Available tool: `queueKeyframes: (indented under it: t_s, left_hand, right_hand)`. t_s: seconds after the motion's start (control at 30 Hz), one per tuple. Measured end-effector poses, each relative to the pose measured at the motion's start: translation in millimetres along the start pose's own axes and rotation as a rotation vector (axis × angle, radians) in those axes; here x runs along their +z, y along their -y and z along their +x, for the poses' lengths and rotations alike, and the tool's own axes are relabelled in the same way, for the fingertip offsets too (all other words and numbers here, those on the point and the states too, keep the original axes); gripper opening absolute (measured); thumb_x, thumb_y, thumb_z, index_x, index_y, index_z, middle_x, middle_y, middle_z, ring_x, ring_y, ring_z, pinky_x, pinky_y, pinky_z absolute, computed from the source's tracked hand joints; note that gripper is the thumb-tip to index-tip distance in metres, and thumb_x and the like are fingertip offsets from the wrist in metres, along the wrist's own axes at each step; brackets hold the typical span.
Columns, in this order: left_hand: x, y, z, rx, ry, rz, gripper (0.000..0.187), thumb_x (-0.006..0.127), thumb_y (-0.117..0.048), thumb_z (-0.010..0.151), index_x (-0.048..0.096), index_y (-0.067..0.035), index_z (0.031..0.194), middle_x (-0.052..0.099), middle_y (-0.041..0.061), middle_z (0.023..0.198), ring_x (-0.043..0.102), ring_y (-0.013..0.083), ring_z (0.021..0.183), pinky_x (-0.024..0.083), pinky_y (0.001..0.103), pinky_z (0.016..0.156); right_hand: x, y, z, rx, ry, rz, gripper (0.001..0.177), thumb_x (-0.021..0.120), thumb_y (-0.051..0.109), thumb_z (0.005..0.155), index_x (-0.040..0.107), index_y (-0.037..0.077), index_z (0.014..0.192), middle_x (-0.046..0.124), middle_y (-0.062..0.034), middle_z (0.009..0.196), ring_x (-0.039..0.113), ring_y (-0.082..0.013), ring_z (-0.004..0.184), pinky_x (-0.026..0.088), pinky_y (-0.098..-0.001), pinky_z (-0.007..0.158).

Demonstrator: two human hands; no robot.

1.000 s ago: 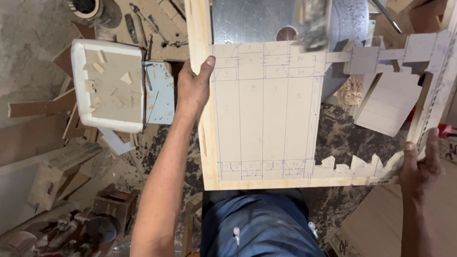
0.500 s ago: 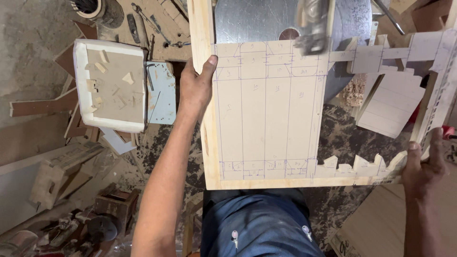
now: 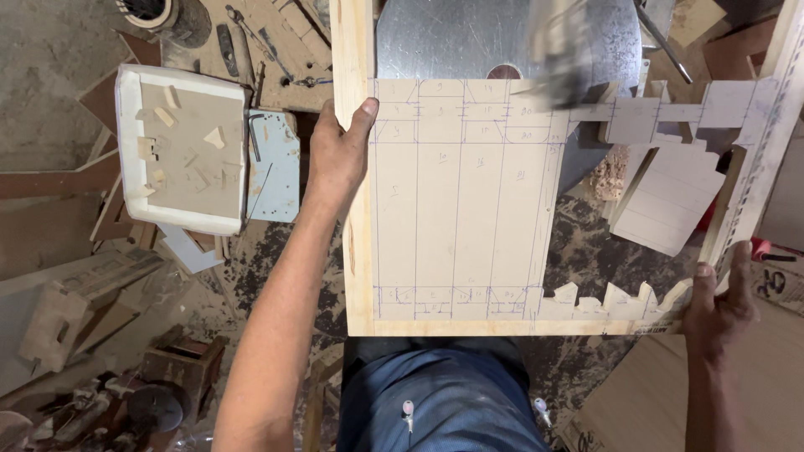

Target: The person uses a miter saw to cut a large wooden frame with pre-drawn markings. They repeatedly position the frame, lower the saw blade to make cuts, and reposition the piece to complete the cuts along the marked lines.

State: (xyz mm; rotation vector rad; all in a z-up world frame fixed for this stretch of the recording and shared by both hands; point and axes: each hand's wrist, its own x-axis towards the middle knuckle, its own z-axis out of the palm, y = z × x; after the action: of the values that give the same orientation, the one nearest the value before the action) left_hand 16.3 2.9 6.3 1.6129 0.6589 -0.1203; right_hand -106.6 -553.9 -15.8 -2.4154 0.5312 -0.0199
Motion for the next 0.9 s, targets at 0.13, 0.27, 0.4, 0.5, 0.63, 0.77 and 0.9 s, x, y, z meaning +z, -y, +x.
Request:
queueKeyframes:
  t_s: [0.13,0.27,0.4,0.5,0.63,0.77,0.9]
  left_hand:
    - [0,-2,2,-0.003,-0.002,0.024,0.057,0.062,-0.039,0.099,0.055,0.006,0.134,0.073,0.019,0.118,0.072,0.0223,0.109,0.056,0.033,0.094]
    - [0,-2,3,-0.033,-0.001,0.050,0.062,0.061,-0.044,0.098,0.054,0.005,0.136,0.073,0.019,0.119,0.073,0.0231,0.111,0.057,0.033,0.095]
    - [0,-4,3,-0.019,0.007,0.015,0.066,0.062,-0.046,0.097,0.050,0.005,0.139,0.072,0.019,0.121,0.072,0.0243,0.113,0.057,0.034,0.096]
    - [0,-8,3,-0.026,0.012,0.034,0.067,0.062,-0.047,0.097,0.052,0.005,0.138,0.073,0.020,0.121,0.073,0.0242,0.112,0.057,0.034,0.096]
    - [0,-11,6,-0.104,0.013,0.061,0.068,0.061,-0.049,0.096,0.052,0.004,0.138,0.073,0.019,0.120,0.074,0.0235,0.111,0.058,0.034,0.095]
    - [3,-3,7,-0.043,0.022,-0.019,0.069,0.060,-0.047,0.095,0.051,0.005,0.140,0.071,0.019,0.125,0.071,0.0243,0.116,0.056,0.035,0.097]
    - [-1,7,6,0.082,-0.029,0.072,0.070,0.063,-0.047,0.097,0.054,0.009,0.138,0.071,0.024,0.125,0.069,0.0298,0.118,0.053,0.037,0.101]
  right_hand:
    - [1,-15,10,-0.149,-0.009,-0.125,0.055,0.059,0.007,0.117,0.045,0.006,0.170,0.071,-0.0211,0.132,0.060,-0.0125,0.069,0.050,-0.0258,0.056]
    - [2,-39,15,-0.224,-0.003,-0.018,0.051,0.060,0.006,0.119,0.044,0.002,0.167,0.068,-0.0231,0.134,0.062,-0.0103,0.082,0.052,-0.0227,0.066]
    - [2,-46,19,-0.236,0.006,0.064,0.051,0.059,0.004,0.116,0.041,-0.001,0.163,0.068,-0.0200,0.136,0.064,-0.0100,0.089,0.054,-0.0211,0.073]
    - [2,-40,17,-0.502,-0.024,-0.104,0.049,0.055,-0.004,0.114,0.037,-0.005,0.160,0.062,-0.0287,0.144,0.067,-0.0204,0.103,0.058,-0.0292,0.088]
    - [4,-29,14,-0.224,-0.015,-0.104,0.052,0.061,0.008,0.120,0.042,-0.001,0.168,0.071,-0.0196,0.120,0.066,-0.0161,0.090,0.055,-0.0250,0.074]
    - [0,-32,24,-0.623,-0.170,-0.408,0.052,0.058,0.006,0.118,0.033,0.004,0.164,0.062,-0.0296,0.133,0.063,-0.0351,0.108,0.058,-0.0345,0.093]
    - [1,-41,28,-0.088,0.066,0.048,0.051,0.061,0.008,0.123,0.037,0.001,0.166,0.065,-0.0254,0.125,0.062,-0.0218,0.090,0.051,-0.0368,0.073]
